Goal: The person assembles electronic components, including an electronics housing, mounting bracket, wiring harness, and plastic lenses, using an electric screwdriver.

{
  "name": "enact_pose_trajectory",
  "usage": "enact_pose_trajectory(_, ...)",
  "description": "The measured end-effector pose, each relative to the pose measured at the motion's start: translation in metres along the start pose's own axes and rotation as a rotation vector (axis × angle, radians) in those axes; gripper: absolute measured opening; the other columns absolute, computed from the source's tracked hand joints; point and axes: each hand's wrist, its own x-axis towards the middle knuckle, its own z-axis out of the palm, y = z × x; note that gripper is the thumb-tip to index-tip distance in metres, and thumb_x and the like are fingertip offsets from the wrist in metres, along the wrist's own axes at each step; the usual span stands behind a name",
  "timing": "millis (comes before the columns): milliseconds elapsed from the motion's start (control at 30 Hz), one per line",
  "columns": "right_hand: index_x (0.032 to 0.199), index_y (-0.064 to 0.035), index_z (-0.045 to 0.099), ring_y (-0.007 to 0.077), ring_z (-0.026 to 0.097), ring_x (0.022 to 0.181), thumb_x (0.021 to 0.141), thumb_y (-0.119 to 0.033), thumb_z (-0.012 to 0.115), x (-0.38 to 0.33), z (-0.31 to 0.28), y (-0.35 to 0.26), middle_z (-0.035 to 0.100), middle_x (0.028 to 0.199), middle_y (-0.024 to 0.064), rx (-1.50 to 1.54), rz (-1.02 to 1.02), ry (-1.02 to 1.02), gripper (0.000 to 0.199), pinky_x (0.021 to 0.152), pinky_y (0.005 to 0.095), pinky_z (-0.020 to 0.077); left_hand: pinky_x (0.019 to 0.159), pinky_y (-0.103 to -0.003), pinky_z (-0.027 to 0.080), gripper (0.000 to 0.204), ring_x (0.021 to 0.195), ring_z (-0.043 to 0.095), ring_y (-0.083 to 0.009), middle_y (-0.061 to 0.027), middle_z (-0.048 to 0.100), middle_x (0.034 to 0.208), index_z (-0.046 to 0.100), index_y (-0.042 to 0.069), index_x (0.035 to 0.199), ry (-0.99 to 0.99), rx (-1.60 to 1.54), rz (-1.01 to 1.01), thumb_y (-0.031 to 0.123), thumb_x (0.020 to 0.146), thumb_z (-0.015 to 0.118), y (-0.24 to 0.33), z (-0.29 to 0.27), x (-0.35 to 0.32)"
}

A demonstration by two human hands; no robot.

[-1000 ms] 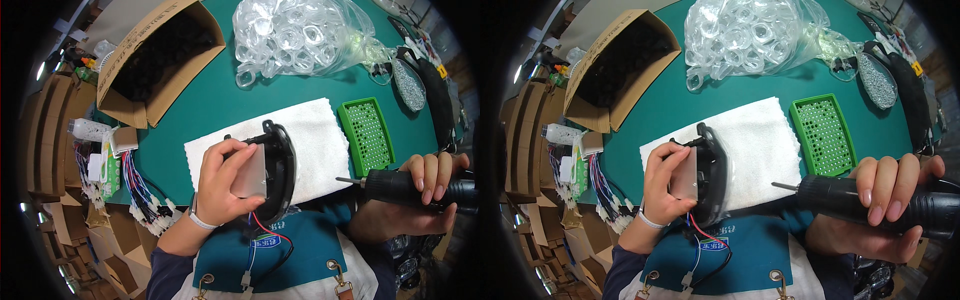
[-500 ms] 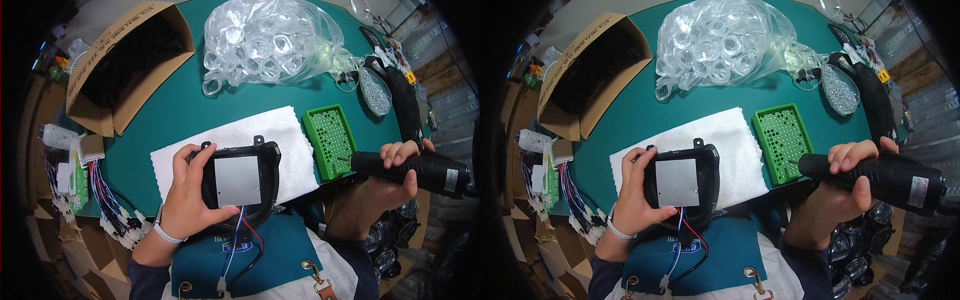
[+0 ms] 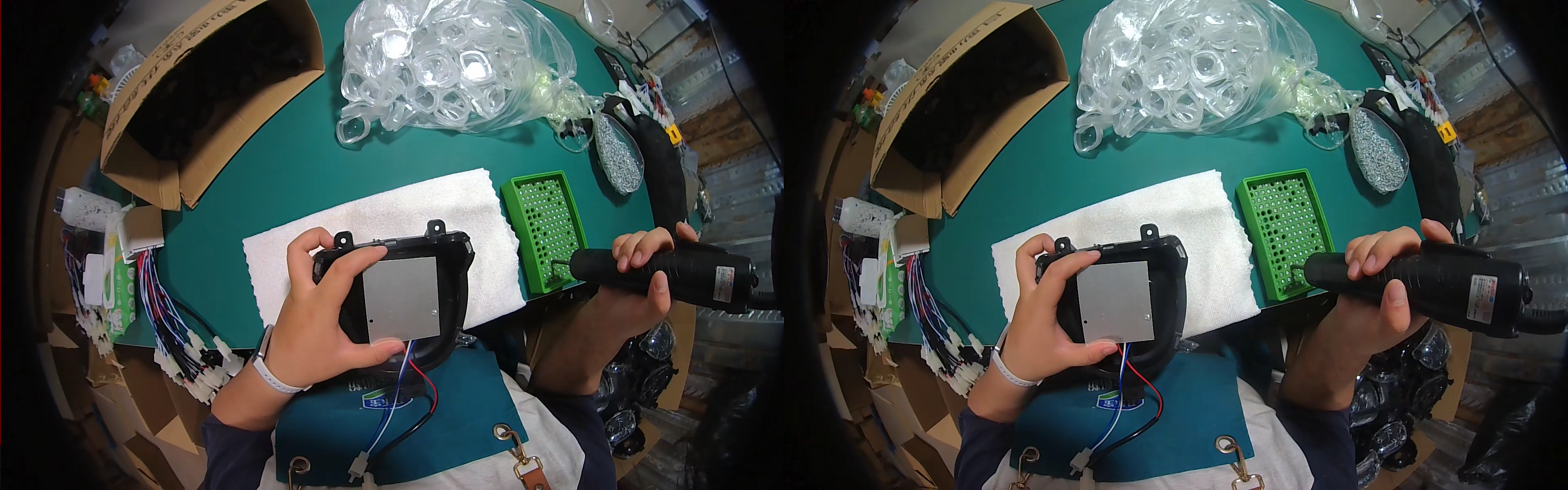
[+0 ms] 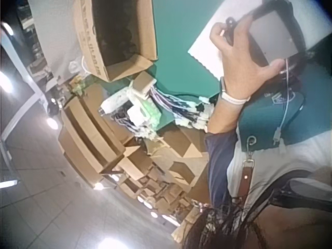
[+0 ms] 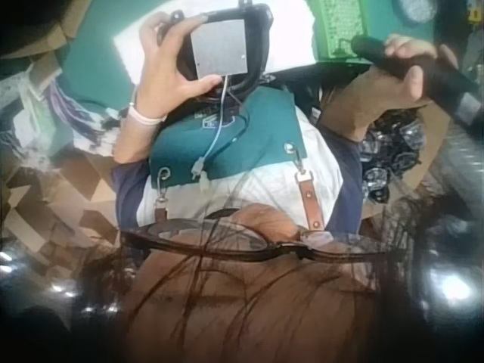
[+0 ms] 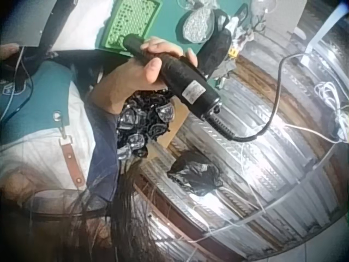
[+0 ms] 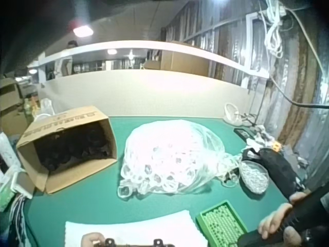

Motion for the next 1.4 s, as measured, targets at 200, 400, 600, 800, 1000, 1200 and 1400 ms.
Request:
enact_pose_trajectory(200, 0.13, 0.0037, 0.036, 0.0162, 0.047, 0.055, 0.078, -0.023, 0.062, 0.009, -0.015, 0.009, 0.049, 0.072, 0.0092, 0.147, -0.014, -0.212, 0.064, 0.054, 0.03, 0.0404, 0.094, -0.039, 0.047, 0.085, 0.105, 0.05, -0.0352, -0.0183, 0.028, 0.126, 0.053, 0.011, 0.127, 0.013, -0.027, 0.002, 0.031, 0.053, 0.089, -0.003, 0.002, 0.0)
enact_pose_trajectory(400, 0.132, 0.003, 0.038, 0.0161, 0.047, 0.064, 0.083, -0.02, 0.061, -0.006, 0.034, 0.001, 0.049, 0.078, 0.0098, -0.215, -0.008, 0.24, 0.059, 0.063, 0.03, 0.0408, 0.092, -0.04, 0.047, 0.083, 0.108, 0.047, -0.0354, -0.018, 0.028, 0.125, 0.055, 0.011, 0.123, 0.049, -0.043, 0.006, 0.031, 0.051, 0.089, -0.003, 0.005, -0.001)
enact_pose_trajectory(600, 0.127, -0.0011, 0.037, 0.0163, 0.051, 0.059, 0.081, -0.026, 0.071, 0.009, -0.006, 0.004, 0.051, 0.072, 0.0087, 0.104, 0.052, -0.362, 0.063, 0.057, 0.03, 0.0416, 0.091, -0.041, 0.048, 0.089, 0.107, 0.048, -0.0353, -0.0186, 0.028, 0.126, 0.051, 0.012, 0.128, 0.086, -0.099, 0.022, 0.03, 0.05, 0.09, -0.008, 0.008, -0.005)
enact_pose_trajectory(800, 0.134, -0.0009, 0.04, 0.0154, 0.048, 0.069, 0.088, -0.021, 0.056, 0.019, -0.014, 0.016, 0.05, 0.081, 0.0077, 0.049, 0.189, -0.023, 0.053, 0.069, 0.0299, 0.0405, 0.089, -0.041, 0.05, 0.086, 0.1, 0.055, -0.035, -0.0186, 0.028, 0.126, 0.052, 0.014, 0.128, 0.105, -0.078, 0.096, 0.028, 0.052, 0.09, -0.007, 0.007, -0.002)
enact_pose_trajectory(1000, 0.133, 0.0019, 0.038, 0.0166, 0.047, 0.069, 0.083, -0.013, 0.05, -0.007, -0.005, 0.004, 0.049, 0.081, 0.0094, -0.038, 0.023, 0.219, 0.053, 0.066, 0.0325, 0.041, 0.091, -0.041, 0.049, 0.079, 0.102, 0.052, -0.0358, -0.0179, 0.03, 0.125, 0.055, 0.013, 0.125, 0.114, -0.072, 0.084, 0.03, 0.055, 0.089, -0.01, 0.008, -0.006)
enact_pose_trajectory(1200, 0.131, -0.0013, 0.039, 0.0157, 0.047, 0.069, 0.08, -0.019, 0.056, 0.003, -0.022, -0.019, 0.047, 0.08, 0.0074, 0.139, -0.018, 0.175, 0.057, 0.068, 0.0314, 0.0415, 0.089, -0.041, 0.05, 0.074, 0.097, 0.056, -0.0361, -0.0181, 0.03, 0.125, 0.056, 0.012, 0.123, 0.136, -0.14, 0.087, 0.03, 0.059, 0.088, -0.01, 0.007, -0.005)
enact_pose_trajectory(1400, 0.125, 0.0073, 0.048, 0.0108, 0.046, 0.068, 0.078, -0.018, 0.063, -0.007, 0.036, -0.063, 0.044, 0.083, 0.005, 0.525, -0.029, -0.047, 0.055, 0.068, 0.0267, 0.0389, 0.087, -0.042, 0.051, 0.074, 0.098, 0.058, -0.039, -0.0194, 0.031, 0.125, 0.055, 0.013, 0.122, 0.166, -0.195, 0.065, 0.029, 0.058, 0.089, -0.01, 0.012, -0.011)
